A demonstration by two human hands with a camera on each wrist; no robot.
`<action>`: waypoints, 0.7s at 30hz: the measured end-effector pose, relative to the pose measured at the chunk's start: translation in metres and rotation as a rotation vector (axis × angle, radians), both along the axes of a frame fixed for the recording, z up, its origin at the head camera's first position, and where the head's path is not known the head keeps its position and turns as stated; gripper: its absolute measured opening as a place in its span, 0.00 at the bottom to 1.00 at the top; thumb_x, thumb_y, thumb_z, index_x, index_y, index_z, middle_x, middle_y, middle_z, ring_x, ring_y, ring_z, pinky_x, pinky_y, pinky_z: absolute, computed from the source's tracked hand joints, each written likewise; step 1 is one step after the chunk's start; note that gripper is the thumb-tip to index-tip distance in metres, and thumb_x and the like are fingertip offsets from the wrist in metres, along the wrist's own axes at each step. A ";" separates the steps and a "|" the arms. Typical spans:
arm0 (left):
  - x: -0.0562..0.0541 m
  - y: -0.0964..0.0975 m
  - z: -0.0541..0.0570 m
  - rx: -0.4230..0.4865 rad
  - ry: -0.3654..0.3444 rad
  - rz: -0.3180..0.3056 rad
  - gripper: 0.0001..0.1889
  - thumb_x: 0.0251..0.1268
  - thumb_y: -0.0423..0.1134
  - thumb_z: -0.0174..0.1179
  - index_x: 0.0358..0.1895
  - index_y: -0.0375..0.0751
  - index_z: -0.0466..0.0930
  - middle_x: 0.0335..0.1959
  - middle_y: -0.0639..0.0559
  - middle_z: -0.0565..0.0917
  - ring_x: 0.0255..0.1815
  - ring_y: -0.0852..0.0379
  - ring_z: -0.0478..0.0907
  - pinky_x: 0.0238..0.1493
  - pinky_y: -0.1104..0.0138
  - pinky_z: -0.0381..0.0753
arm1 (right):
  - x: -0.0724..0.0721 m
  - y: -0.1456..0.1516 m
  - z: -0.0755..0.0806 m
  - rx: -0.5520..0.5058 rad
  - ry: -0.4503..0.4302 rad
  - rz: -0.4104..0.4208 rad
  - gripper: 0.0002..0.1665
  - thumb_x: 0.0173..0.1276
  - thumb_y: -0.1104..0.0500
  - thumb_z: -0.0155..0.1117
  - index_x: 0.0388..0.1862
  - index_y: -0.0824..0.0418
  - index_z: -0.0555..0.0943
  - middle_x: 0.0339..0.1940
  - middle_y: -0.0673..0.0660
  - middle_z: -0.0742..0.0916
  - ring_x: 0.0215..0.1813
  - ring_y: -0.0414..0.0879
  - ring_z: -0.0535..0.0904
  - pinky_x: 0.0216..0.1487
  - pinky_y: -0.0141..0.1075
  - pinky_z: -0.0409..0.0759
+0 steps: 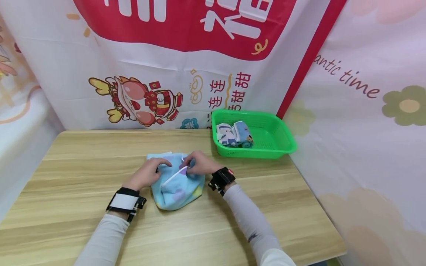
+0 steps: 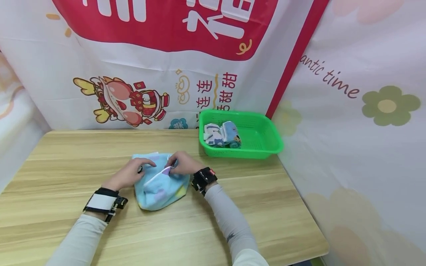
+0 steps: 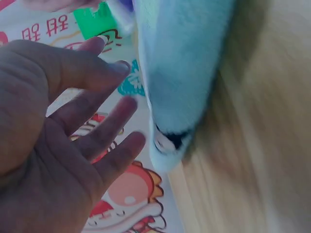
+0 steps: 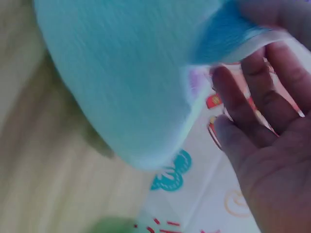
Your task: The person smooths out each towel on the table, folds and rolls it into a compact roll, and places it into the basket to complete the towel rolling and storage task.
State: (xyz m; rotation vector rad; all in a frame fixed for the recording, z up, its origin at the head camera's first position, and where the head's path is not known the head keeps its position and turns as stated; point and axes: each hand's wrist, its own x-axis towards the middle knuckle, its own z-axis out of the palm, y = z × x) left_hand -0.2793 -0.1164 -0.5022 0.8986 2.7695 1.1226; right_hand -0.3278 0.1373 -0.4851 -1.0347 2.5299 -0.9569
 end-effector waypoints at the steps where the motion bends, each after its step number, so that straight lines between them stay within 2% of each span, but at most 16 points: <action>1: -0.002 0.004 0.000 0.000 0.005 -0.010 0.25 0.53 0.12 0.52 0.52 0.31 0.84 0.54 0.39 0.85 0.64 0.36 0.76 0.67 0.40 0.71 | 0.001 0.004 0.004 -0.026 0.016 -0.021 0.10 0.57 0.66 0.76 0.37 0.55 0.90 0.40 0.47 0.90 0.52 0.40 0.81 0.62 0.38 0.78; 4: -0.008 0.015 0.002 -0.027 0.017 -0.020 0.30 0.47 0.11 0.50 0.55 0.33 0.83 0.57 0.38 0.84 0.67 0.33 0.72 0.69 0.37 0.67 | 0.003 0.016 0.017 -0.092 0.088 -0.081 0.07 0.55 0.63 0.77 0.30 0.53 0.87 0.46 0.49 0.89 0.61 0.45 0.79 0.71 0.44 0.71; 7: -0.013 0.028 0.004 -0.095 0.045 -0.037 0.32 0.48 0.12 0.52 0.59 0.35 0.82 0.64 0.36 0.79 0.70 0.29 0.65 0.69 0.34 0.64 | 0.007 0.028 0.029 -0.171 0.146 -0.111 0.08 0.56 0.64 0.76 0.28 0.54 0.84 0.48 0.50 0.88 0.69 0.50 0.75 0.77 0.47 0.65; 9: -0.016 0.037 0.004 -0.147 0.059 -0.051 0.32 0.50 0.14 0.52 0.62 0.35 0.81 0.69 0.34 0.74 0.73 0.27 0.60 0.70 0.33 0.60 | 0.010 0.036 0.034 -0.205 0.158 -0.125 0.07 0.56 0.65 0.75 0.29 0.55 0.84 0.45 0.50 0.89 0.65 0.51 0.78 0.73 0.48 0.69; 11: -0.017 0.045 0.003 -0.196 0.065 -0.068 0.32 0.51 0.15 0.52 0.63 0.34 0.81 0.72 0.31 0.70 0.73 0.26 0.59 0.71 0.33 0.58 | 0.014 0.044 0.037 -0.233 0.145 -0.128 0.07 0.56 0.66 0.74 0.30 0.56 0.85 0.39 0.51 0.89 0.56 0.50 0.82 0.66 0.49 0.75; 14: -0.018 0.054 0.001 -0.270 0.042 -0.071 0.28 0.54 0.16 0.54 0.61 0.32 0.82 0.73 0.28 0.67 0.74 0.26 0.58 0.74 0.35 0.56 | 0.019 0.057 0.036 -0.251 0.114 -0.128 0.05 0.59 0.66 0.73 0.32 0.57 0.86 0.33 0.51 0.87 0.42 0.46 0.81 0.55 0.49 0.80; 17: -0.017 0.060 -0.001 -0.312 0.025 -0.072 0.23 0.58 0.19 0.56 0.57 0.32 0.85 0.72 0.26 0.67 0.75 0.25 0.57 0.74 0.36 0.55 | 0.020 0.072 0.033 -0.260 0.112 -0.148 0.04 0.61 0.65 0.73 0.33 0.58 0.87 0.32 0.50 0.87 0.39 0.43 0.79 0.49 0.45 0.81; 21: -0.018 0.066 -0.002 -0.314 0.062 -0.092 0.18 0.61 0.21 0.57 0.53 0.33 0.86 0.68 0.26 0.73 0.73 0.25 0.61 0.73 0.36 0.57 | 0.022 0.092 0.030 -0.273 0.151 -0.207 0.04 0.62 0.65 0.74 0.34 0.57 0.87 0.32 0.49 0.87 0.37 0.42 0.80 0.44 0.43 0.81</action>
